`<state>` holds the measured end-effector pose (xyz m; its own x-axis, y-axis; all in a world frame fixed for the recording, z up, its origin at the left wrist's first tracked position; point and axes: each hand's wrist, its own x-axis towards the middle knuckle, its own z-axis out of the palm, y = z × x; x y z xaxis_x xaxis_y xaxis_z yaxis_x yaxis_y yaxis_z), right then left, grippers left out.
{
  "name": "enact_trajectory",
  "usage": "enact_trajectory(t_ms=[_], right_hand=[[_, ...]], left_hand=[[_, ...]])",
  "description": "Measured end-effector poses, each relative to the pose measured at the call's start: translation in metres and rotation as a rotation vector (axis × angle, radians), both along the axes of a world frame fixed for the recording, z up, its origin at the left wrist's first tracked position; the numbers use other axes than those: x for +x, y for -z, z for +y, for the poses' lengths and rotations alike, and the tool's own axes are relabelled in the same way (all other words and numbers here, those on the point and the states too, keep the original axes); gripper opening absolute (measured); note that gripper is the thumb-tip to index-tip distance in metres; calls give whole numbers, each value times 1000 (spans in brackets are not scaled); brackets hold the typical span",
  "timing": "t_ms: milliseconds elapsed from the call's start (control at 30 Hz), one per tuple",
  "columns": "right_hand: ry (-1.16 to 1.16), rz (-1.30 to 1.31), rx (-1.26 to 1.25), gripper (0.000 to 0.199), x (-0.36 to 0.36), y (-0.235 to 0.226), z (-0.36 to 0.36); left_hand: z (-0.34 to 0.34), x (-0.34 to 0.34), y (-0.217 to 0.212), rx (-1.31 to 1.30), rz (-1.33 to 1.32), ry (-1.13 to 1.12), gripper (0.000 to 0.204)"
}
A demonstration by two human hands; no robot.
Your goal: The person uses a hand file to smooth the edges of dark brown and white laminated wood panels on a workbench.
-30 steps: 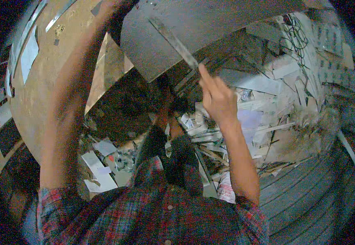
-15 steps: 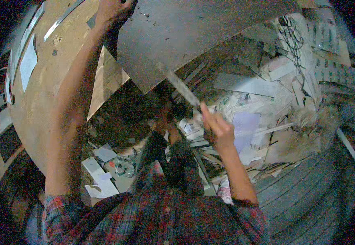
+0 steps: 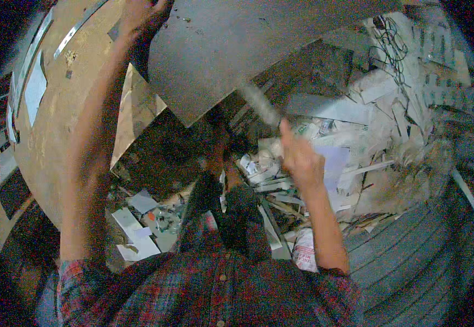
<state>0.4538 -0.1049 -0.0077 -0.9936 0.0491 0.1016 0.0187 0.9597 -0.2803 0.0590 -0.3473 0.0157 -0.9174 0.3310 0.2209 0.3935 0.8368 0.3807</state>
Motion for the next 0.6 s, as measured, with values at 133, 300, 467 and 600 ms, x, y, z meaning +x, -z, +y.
enact_trajectory(t_ms=[133, 300, 467, 600], right_hand=[[19, 138, -172, 52, -93, -5, -2], [20, -18, -165, 54, -8, -2, -12], [144, 4, -141, 49, -24, 11, 12], [103, 104, -192, 42, -92, -19, 4]], left_hand=[[4, -3, 0, 6, -6, 3, 50], [1, 0, -10, -25, -62, -45, 51], [12, -3, -5, -12, -97, 38, 59], [-17, -38, 34, -63, 164, 111, 58]])
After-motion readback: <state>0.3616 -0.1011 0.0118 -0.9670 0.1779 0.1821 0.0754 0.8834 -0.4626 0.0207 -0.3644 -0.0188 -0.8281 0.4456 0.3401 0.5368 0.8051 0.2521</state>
